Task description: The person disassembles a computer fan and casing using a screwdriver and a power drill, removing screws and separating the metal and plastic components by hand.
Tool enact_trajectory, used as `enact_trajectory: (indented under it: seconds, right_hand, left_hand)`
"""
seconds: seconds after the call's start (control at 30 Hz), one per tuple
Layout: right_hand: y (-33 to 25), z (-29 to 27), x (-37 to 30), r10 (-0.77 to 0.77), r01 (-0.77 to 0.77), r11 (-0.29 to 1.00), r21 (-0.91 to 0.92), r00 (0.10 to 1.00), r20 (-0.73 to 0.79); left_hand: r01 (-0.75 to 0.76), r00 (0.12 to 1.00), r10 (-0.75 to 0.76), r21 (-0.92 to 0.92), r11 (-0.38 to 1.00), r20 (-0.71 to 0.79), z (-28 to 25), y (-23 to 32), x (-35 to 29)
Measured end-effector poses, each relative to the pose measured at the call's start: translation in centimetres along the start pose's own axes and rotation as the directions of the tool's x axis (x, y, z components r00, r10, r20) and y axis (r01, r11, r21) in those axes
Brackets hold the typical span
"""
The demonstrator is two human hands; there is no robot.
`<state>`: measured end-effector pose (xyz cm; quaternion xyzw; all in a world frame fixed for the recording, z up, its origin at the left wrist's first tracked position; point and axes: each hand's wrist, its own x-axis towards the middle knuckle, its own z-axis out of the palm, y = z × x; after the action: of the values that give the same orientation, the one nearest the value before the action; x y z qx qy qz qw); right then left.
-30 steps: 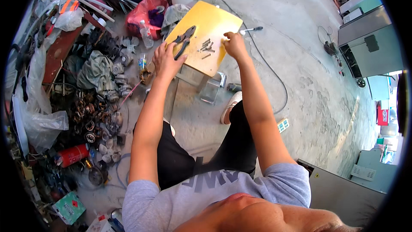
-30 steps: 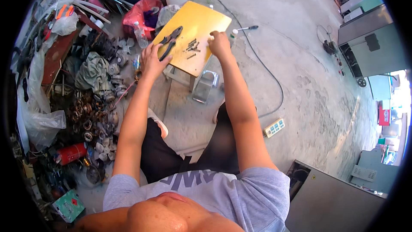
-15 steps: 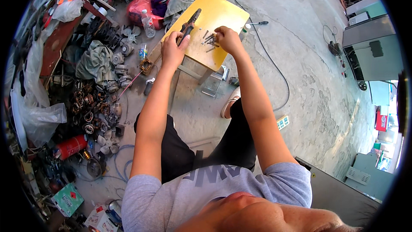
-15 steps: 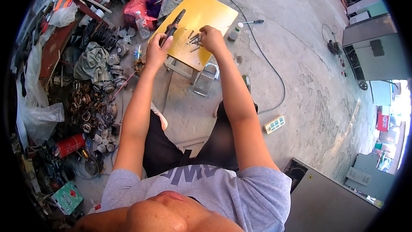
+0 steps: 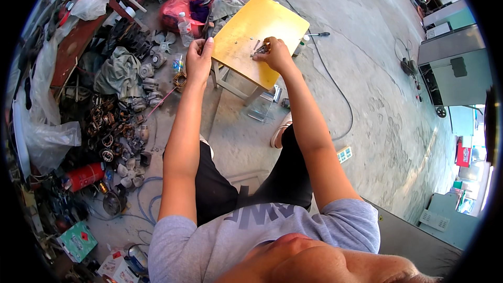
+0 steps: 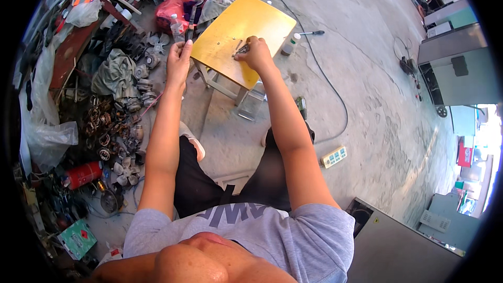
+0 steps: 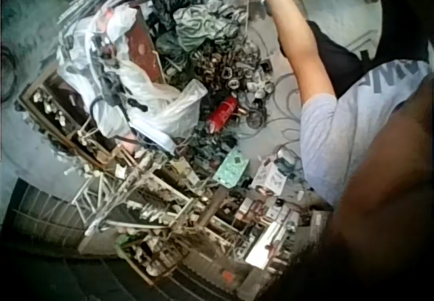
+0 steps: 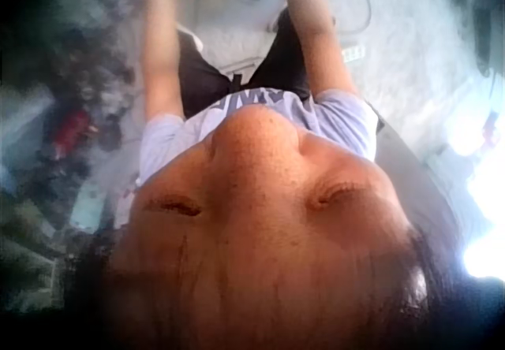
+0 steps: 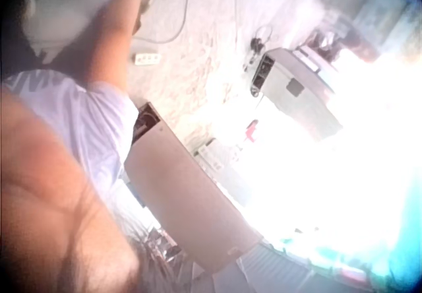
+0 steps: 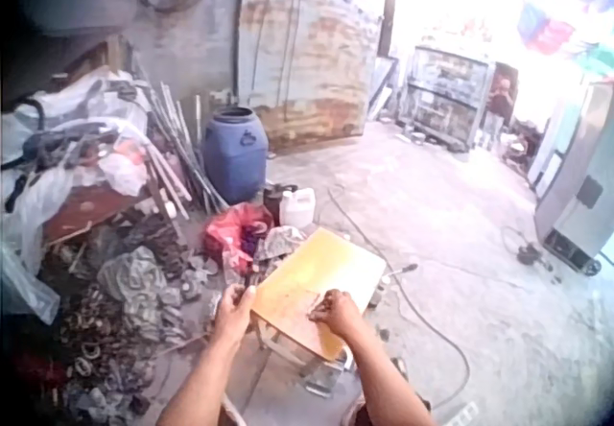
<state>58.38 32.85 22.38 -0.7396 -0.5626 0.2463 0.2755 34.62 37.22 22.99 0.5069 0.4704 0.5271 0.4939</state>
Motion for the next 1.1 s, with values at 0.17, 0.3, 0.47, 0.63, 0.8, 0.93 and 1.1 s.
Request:
enact_trajectory:
  seconds: [0.17,0.3,0.47,0.63,0.8,0.93,1.1]
  right_hand:
    - [-0.5,1.1,1.7,-0.061,0.067,0.994,0.085,0.996,-0.071]
    - [-0.6,2.1,2.8,-0.093,0.104,0.992,0.077,0.987,-0.133]
    - [-2.0,2.2,2.8,-0.070,0.078,0.996,0.053,0.987,-0.147]
    - [-4.8,3.0,1.6,-0.172,0.106,0.963,-0.250,0.951,-0.256]
    - [-5.9,4.6,1.7,-0.173,0.066,0.956,-0.286,0.913,-0.370]
    - [-5.3,5.5,2.7,-0.170,0.045,0.962,-0.269,0.871,-0.461]
    - [-4.3,4.8,3.3,-0.165,0.019,0.960,-0.281,0.847,-0.506]
  left_hand:
    - [0.058,0.998,-0.059,-0.038,0.998,-0.029,-1.0,0.5,-0.3]
    - [0.090,0.995,-0.092,-0.069,0.994,-0.027,-1.1,1.3,-0.6]
    - [0.102,0.994,-0.104,-0.092,0.990,-0.013,-2.2,1.4,-0.7]
    - [0.097,0.994,-0.101,-0.117,0.988,-0.030,-2.8,1.8,-1.0]
    - [0.117,0.992,-0.121,-0.104,0.988,-0.031,-3.1,1.9,-1.0]
    - [0.141,0.990,-0.143,-0.121,0.983,-0.001,-3.1,2.1,-1.2]
    - [0.167,0.986,-0.164,-0.135,0.977,0.036,-3.4,1.8,-1.2]
